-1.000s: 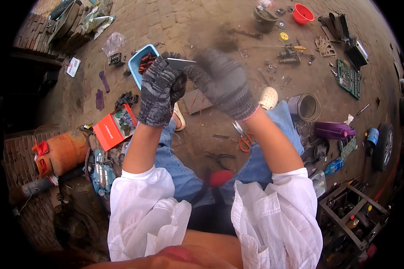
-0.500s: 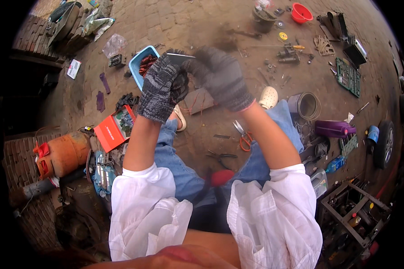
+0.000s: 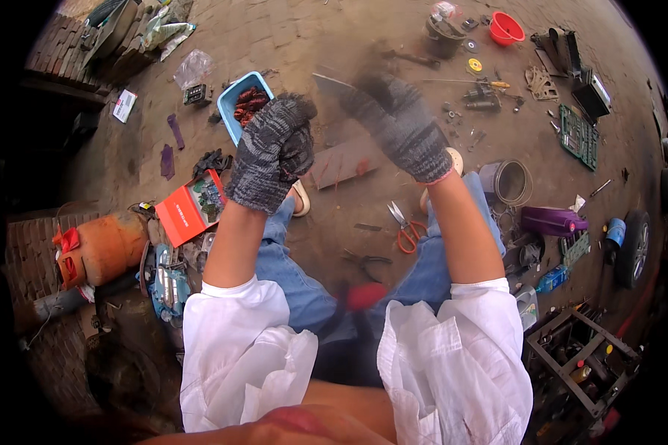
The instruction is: The person sits on the ground and sharpens a small metal blade using a sharpening stone, then sharpens a pair of scissors using the same stone. The person holds the tools with gloved hands and rubs the blade edges against the stone repeatedly.
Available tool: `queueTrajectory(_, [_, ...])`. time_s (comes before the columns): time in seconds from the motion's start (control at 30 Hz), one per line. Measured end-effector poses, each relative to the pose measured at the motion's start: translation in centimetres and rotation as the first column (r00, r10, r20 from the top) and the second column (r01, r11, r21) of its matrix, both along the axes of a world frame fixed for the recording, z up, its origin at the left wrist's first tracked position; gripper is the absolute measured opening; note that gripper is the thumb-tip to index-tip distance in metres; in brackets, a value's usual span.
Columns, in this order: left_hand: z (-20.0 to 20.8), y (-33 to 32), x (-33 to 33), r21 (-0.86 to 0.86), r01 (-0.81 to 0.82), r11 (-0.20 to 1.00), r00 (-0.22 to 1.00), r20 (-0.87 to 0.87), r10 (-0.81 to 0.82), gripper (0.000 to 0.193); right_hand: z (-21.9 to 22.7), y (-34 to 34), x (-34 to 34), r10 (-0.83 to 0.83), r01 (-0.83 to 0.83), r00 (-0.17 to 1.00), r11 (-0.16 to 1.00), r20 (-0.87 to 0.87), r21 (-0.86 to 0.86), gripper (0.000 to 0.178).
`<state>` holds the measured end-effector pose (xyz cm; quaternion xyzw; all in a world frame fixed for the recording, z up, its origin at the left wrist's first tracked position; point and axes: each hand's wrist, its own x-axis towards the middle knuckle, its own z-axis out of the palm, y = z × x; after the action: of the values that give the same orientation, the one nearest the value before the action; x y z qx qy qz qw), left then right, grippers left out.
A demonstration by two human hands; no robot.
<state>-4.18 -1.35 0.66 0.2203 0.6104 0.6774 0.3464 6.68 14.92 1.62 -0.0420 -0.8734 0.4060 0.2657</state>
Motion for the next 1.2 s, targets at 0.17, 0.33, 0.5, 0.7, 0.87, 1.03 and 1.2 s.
queueTrajectory(0.17, [0.6,0.3,0.2,0.097,0.082,0.992,0.99,0.11,-0.092,0.02,0.0,-1.9,-0.4,0.076,-0.067,0.994,0.993,0.082,-0.098,0.022])
queueTrajectory(0.33, [1.3,0.2,0.5,0.093,0.122,0.988,0.985,0.115,-0.132,0.025,0.6,-2.5,-0.5,0.098,-0.051,0.987,0.943,0.127,-0.33,0.023])
queueTrajectory(0.5, [1.4,-0.2,0.4,0.248,0.051,0.967,0.845,0.505,-0.174,0.024,0.7,-2.8,-0.6,0.109,-0.09,0.993,0.944,0.04,-0.318,0.022])
queueTrajectory(0.7, [1.2,0.6,0.1,0.124,0.02,0.992,0.947,0.315,-0.058,0.017,0.8,-3.9,-1.2,-0.041,0.059,0.998,0.893,0.049,-0.446,0.019])
queueTrajectory(0.87, [1.1,1.2,-0.6,0.235,-0.011,0.972,0.826,0.55,-0.123,0.011,-0.2,-4.4,-1.7,-0.169,0.163,0.985,0.98,-0.037,-0.114,0.017])
queueTrajectory(1.03, [0.5,1.0,-1.2,-0.177,-0.102,0.979,0.804,-0.594,-0.023,0.024,-0.9,-3.6,-2.7,-0.033,-0.028,0.986,0.932,-0.163,-0.36,0.016])
queueTrajectory(1.2, [0.2,1.1,-0.1,0.174,-0.241,0.955,0.762,-0.575,0.298,0.02,-1.3,-2.9,-2.7,0.018,-0.196,0.98,0.264,-0.198,-0.944,0.021])
